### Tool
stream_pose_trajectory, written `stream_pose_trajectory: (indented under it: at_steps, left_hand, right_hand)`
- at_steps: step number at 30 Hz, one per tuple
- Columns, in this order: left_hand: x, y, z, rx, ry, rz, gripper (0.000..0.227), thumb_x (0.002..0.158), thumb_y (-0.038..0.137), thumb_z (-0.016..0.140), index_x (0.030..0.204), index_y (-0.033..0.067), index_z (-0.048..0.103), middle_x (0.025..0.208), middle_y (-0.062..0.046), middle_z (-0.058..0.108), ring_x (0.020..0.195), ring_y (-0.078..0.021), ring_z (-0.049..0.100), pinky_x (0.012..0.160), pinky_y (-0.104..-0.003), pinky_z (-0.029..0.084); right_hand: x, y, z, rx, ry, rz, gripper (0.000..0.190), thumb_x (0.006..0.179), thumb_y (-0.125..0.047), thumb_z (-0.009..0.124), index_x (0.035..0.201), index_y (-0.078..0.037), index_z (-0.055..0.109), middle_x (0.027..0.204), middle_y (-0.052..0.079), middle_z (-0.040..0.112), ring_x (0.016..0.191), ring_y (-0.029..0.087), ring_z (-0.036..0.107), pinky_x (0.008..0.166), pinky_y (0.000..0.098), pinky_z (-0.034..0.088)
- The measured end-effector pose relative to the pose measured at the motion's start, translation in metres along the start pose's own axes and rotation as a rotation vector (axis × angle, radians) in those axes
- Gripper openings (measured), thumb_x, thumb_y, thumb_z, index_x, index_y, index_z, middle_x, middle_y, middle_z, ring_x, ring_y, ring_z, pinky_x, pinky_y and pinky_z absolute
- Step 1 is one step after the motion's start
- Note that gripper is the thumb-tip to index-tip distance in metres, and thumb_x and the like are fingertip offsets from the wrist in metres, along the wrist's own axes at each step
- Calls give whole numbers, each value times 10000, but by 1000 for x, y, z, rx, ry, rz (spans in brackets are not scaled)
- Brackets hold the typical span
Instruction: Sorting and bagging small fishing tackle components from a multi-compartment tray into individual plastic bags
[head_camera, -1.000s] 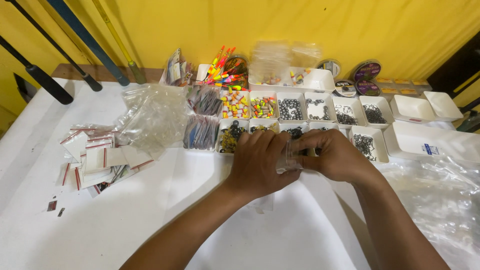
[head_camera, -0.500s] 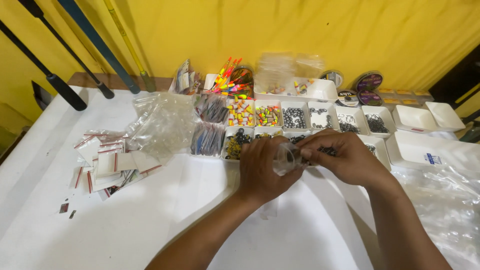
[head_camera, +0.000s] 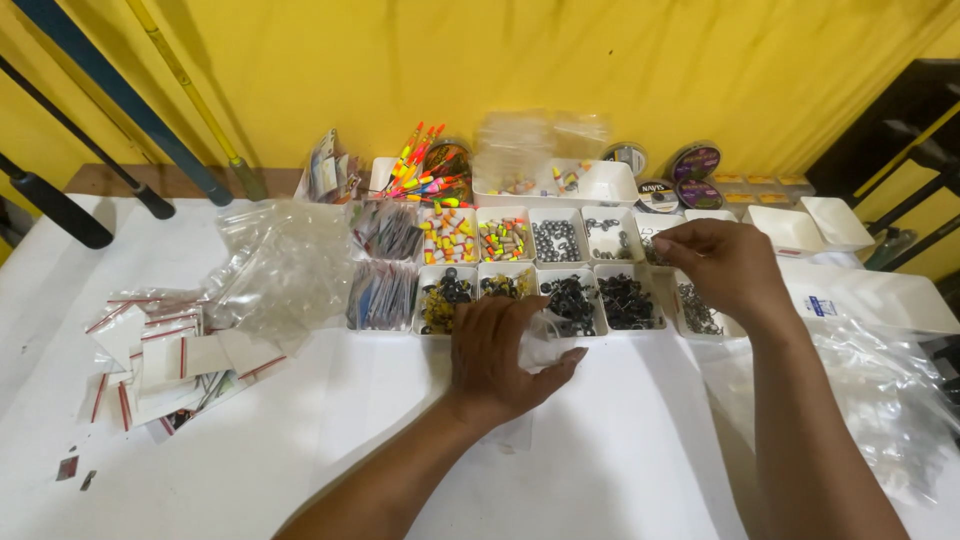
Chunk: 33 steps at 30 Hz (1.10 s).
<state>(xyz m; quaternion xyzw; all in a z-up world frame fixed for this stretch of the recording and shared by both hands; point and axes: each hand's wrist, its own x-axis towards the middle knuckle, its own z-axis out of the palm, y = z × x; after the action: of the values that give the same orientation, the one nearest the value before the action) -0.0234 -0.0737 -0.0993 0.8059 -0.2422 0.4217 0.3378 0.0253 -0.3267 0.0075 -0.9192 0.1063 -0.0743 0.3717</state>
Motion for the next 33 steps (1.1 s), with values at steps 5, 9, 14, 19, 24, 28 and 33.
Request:
stream_pose_trajectory:
  at_steps: [5, 9, 14, 19, 24, 28, 33]
  left_hand:
    - [3, -1, -1, -156, 26, 32, 559, 752, 448, 801, 1191, 144, 637, 878, -27, 599, 834, -247, 648, 793, -395, 452]
    - [4, -2, -3, -125, 35, 41, 552, 744, 418, 820, 1190, 137, 655, 884, -17, 609, 837, -225, 654, 792, -362, 466]
    - [7, 1, -5, -115, 52, 38, 563, 713, 403, 836, 1182, 141, 667, 879, -19, 622, 830, -219, 663, 781, -360, 469]
    - [10, 2, -4, -100, 69, 58, 574, 710, 395, 839, 1181, 122, 657, 890, -43, 623, 832, -235, 663, 765, -373, 471]
    - [10, 3, -6, -78, 60, 57, 523, 762, 436, 796, 1161, 122, 668, 903, -33, 648, 845, -219, 672, 786, -352, 491]
    - [14, 7, -10, -103, 41, 38, 509, 786, 425, 788, 1169, 113, 671, 913, -34, 660, 859, -219, 685, 794, -336, 513]
    - [17, 8, -12, -126, 37, 50, 519, 763, 388, 818, 1155, 83, 669, 865, -45, 644, 825, -229, 678, 795, -343, 528]
  right_hand:
    - [58, 45, 31, -360, -21, -293, 158, 883, -232, 786, 1022, -170, 831, 933, 130, 762, 1025, 387, 700, 897, 512, 544]
    - [74, 34, 41, -608, -63, -333, 181, 871, -256, 766, 1008, -168, 845, 880, 116, 725, 979, 369, 672, 864, 479, 577]
    - [113, 64, 66, -616, -19, -404, 175, 838, -233, 766, 982, -171, 843, 838, 133, 696, 912, 397, 670, 810, 506, 594]
    - [114, 54, 72, -630, -28, -454, 182, 852, -254, 757, 1001, -189, 840, 859, 141, 687, 950, 401, 666, 846, 495, 583]
    - [117, 57, 82, -661, -46, -437, 237, 839, -267, 740, 1051, -232, 839, 905, 174, 698, 974, 414, 676, 860, 532, 576]
    - [113, 56, 82, -639, -37, -435, 236, 848, -271, 750, 1062, -233, 841, 905, 185, 703, 972, 415, 680, 860, 534, 572]
    - [114, 59, 84, -674, -25, -417, 177, 853, -315, 746, 999, -280, 840, 884, 128, 710, 1024, 373, 664, 884, 535, 557]
